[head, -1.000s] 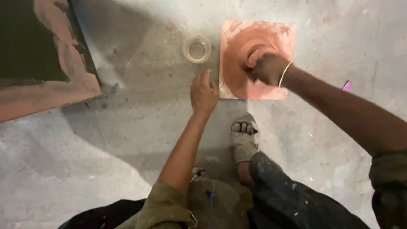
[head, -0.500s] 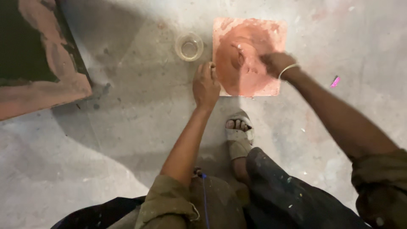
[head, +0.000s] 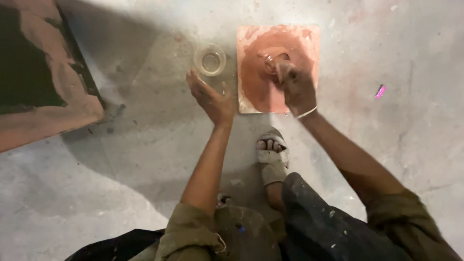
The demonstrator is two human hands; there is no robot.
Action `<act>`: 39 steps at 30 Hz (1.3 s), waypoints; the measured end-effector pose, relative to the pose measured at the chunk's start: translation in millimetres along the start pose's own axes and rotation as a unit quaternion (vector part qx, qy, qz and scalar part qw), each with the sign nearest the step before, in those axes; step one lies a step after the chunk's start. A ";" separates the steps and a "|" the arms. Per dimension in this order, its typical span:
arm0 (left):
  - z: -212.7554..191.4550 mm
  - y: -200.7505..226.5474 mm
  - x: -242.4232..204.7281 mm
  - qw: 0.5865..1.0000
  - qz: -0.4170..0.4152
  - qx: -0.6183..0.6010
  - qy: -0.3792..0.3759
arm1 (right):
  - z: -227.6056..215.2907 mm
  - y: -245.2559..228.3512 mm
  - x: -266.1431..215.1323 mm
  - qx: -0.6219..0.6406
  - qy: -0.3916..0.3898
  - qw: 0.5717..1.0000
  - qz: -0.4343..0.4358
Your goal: The person applies a pinkish putty to the edges and corners of a green metal cabinet using a small putty knife. They mix the putty on a board, add water, and continue applying it to various sections of the cabinet frame.
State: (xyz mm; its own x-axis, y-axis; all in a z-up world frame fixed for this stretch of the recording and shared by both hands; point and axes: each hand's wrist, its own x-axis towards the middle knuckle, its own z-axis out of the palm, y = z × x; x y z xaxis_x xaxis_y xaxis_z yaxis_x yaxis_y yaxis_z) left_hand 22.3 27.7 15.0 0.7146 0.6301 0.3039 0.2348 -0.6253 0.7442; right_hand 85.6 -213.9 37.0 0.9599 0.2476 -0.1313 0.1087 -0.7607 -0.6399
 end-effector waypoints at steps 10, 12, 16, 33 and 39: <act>15.7 -8.8 -1.8 0.997 -0.065 -0.035 -0.027 | 15.5 2.9 -41.5 -0.281 -0.091 0.915 -0.273; 13.8 -10.2 -3.4 0.997 -0.055 -0.043 -0.034 | 4.8 4.3 -41.8 -0.316 -0.194 0.895 -0.248; 18.2 -18.8 13.9 0.991 -0.074 -0.083 -0.072 | -25.4 10.5 -24.2 -0.305 -0.097 0.891 -0.321; 45.2 -36.9 31.7 0.994 -0.064 -0.083 -0.035 | -4.6 5.0 -2.5 -0.199 -0.107 0.944 -0.240; 19.6 -2.7 28.4 0.989 -0.038 -0.120 -0.075 | -7.3 -11.9 25.6 -0.186 -0.063 0.947 -0.253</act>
State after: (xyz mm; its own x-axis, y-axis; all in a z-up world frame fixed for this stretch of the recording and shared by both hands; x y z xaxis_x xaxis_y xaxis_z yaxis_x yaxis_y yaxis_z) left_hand 54.9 38.3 10.0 0.7943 0.5850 0.1639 0.1416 -0.4406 0.8865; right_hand 110.8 -202.9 46.7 0.7249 0.6887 0.0154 0.6522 -0.6790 -0.3369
